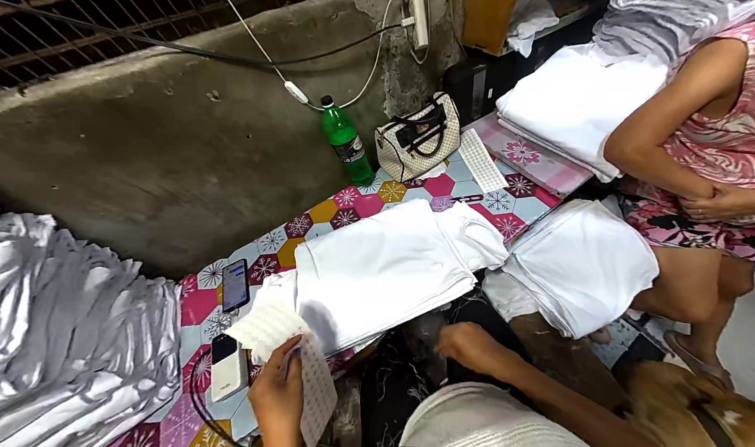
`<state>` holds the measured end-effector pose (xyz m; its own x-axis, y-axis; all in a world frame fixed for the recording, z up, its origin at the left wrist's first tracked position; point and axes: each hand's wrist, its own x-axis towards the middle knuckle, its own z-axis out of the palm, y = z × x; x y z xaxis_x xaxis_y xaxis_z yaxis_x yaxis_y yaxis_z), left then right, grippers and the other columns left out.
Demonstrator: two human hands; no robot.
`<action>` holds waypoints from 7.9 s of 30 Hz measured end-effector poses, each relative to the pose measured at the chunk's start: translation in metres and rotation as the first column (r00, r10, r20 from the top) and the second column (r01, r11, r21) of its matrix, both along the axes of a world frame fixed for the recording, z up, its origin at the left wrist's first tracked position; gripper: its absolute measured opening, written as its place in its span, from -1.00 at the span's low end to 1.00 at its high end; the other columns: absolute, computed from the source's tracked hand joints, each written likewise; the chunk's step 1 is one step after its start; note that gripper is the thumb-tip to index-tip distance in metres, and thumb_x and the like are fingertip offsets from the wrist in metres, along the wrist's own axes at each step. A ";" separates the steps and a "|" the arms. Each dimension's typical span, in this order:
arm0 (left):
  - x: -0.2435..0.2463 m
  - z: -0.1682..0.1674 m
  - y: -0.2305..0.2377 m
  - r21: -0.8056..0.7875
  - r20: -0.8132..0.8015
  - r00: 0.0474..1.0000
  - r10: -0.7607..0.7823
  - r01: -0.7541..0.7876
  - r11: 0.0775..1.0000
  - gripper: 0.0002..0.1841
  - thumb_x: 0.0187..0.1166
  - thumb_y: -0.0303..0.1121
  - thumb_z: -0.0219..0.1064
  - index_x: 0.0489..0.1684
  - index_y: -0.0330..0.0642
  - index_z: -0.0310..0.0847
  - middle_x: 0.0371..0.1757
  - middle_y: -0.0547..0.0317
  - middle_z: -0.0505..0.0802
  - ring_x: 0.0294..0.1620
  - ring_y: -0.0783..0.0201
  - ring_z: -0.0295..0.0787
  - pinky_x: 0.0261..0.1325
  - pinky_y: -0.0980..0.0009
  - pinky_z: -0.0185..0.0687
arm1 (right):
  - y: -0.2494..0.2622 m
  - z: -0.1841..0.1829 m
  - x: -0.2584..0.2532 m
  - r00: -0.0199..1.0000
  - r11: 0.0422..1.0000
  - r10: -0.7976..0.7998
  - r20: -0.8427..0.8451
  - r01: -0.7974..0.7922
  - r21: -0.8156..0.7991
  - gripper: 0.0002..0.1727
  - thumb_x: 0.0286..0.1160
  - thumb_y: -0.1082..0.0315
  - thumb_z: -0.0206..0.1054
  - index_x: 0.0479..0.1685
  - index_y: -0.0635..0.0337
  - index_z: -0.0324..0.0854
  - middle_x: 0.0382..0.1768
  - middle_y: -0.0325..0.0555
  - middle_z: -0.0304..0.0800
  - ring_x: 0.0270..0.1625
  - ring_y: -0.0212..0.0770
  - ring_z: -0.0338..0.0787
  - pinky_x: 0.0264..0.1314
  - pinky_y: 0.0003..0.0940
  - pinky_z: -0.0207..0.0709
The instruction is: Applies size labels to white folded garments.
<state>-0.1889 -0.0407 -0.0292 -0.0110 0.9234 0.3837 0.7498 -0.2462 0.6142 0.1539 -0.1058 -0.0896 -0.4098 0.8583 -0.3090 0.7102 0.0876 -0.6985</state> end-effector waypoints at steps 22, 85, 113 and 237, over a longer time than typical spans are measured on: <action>0.030 0.001 -0.005 -0.018 0.214 0.976 0.035 -0.032 0.999 -0.46 0.40 -0.51 0.40 0.43 -0.47 0.51 0.41 -0.30 0.71 0.45 -0.01 0.66 0.47 0.07 0.53 | 0.030 -0.017 0.027 0.887 0.574 -0.444 -0.125 0.389 0.721 -0.83 0.47 0.46 0.37 -0.18 0.13 0.91 -0.14 0.03 0.89 -0.06 0.08 0.87 -0.01 0.02 0.77; 0.128 -0.010 -0.007 -0.127 0.380 0.858 -0.346 0.419 0.899 -0.56 0.42 -0.59 0.44 0.34 -0.42 0.66 0.14 -0.11 0.90 0.08 0.21 0.91 0.25 0.26 0.76 | 0.053 0.030 -0.048 0.915 0.571 -0.098 -0.391 0.373 0.731 -0.83 0.50 0.43 0.35 -0.20 0.27 0.87 -0.12 -0.04 0.97 -0.14 -0.25 0.96 -0.07 -0.39 0.80; 0.193 -0.064 0.039 -0.328 -0.348 0.635 -0.690 0.607 0.724 -0.79 0.53 -0.40 0.38 -0.11 -0.40 0.82 0.34 -0.20 0.82 0.24 -0.17 0.85 0.18 -0.14 0.73 | 0.005 -0.036 0.005 0.820 0.626 -0.356 -0.448 0.565 0.537 -0.87 0.44 0.44 0.44 -0.23 0.28 0.90 -0.13 -0.01 0.96 -0.07 -0.19 0.96 0.10 -0.30 0.81; 0.195 -0.031 0.077 0.064 -0.298 0.838 -0.457 0.496 0.866 -0.72 0.46 -0.71 0.22 -0.03 -0.39 0.84 0.18 -0.31 0.87 0.14 -0.31 0.88 0.12 -0.22 0.75 | 0.058 -0.028 0.022 0.733 0.271 -0.440 -0.519 0.659 0.701 -0.88 0.45 0.46 0.41 -0.24 0.32 0.83 -0.13 0.05 0.90 -0.08 -0.22 0.92 0.02 -0.40 0.80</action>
